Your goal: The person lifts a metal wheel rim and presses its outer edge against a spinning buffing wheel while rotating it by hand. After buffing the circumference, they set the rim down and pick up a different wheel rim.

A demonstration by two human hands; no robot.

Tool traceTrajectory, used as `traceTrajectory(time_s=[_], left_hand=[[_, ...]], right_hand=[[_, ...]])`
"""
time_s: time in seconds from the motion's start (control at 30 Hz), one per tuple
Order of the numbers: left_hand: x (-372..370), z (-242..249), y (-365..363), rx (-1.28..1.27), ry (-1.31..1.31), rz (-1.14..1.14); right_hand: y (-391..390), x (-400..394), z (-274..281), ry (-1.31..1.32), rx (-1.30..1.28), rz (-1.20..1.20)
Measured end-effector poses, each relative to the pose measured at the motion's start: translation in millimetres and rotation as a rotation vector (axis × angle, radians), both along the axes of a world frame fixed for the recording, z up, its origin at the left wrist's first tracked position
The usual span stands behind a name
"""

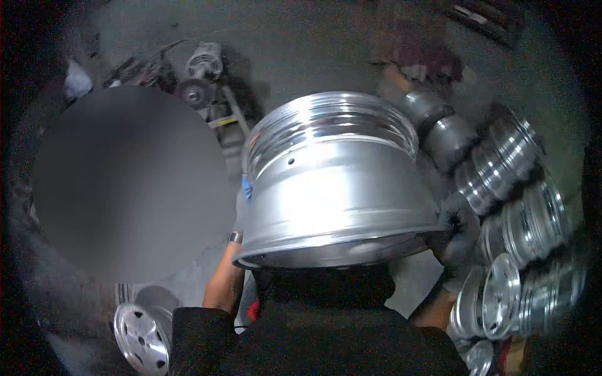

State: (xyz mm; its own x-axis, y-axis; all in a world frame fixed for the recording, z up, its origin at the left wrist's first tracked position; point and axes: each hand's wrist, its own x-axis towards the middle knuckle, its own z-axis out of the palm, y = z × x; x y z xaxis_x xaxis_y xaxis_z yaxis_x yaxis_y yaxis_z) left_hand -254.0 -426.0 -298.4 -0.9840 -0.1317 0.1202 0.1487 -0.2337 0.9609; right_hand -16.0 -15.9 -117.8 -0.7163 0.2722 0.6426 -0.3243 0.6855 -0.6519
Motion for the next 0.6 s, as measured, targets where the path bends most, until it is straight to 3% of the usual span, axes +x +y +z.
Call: traceTrajectory(time_s=[0.2, 0.23, 0.3, 0.43, 0.5, 0.53, 0.6], left_hand=[[2, -1, -60, 0.029, -0.031, 0.197], [14, 19, -64, 0.025, -0.03, 0.22], [50, 88, -66, -0.161, 0.097, 0.365], [82, 162, -88, -0.059, 0.076, 0.585], [92, 178, -124, -0.452, 0.17, 0.655], [100, 195, -129, -0.452, 0.152, 0.686], [111, 229, -130, -0.856, 0.032, 0.684]], right_hand=[[-3, -83, 9, -0.016, -0.267, 0.357], [-10, -92, 16, -0.019, -0.271, 0.379], [-31, -108, 33, 0.102, -0.002, 0.439], [-58, -144, 37, 0.085, 0.09, 0.614], [-70, -172, 15, 0.209, 0.067, 0.932], [-82, -174, 18, 0.2, 0.065, 0.967], [-107, -167, 27, 0.271, 0.209, 0.874]])
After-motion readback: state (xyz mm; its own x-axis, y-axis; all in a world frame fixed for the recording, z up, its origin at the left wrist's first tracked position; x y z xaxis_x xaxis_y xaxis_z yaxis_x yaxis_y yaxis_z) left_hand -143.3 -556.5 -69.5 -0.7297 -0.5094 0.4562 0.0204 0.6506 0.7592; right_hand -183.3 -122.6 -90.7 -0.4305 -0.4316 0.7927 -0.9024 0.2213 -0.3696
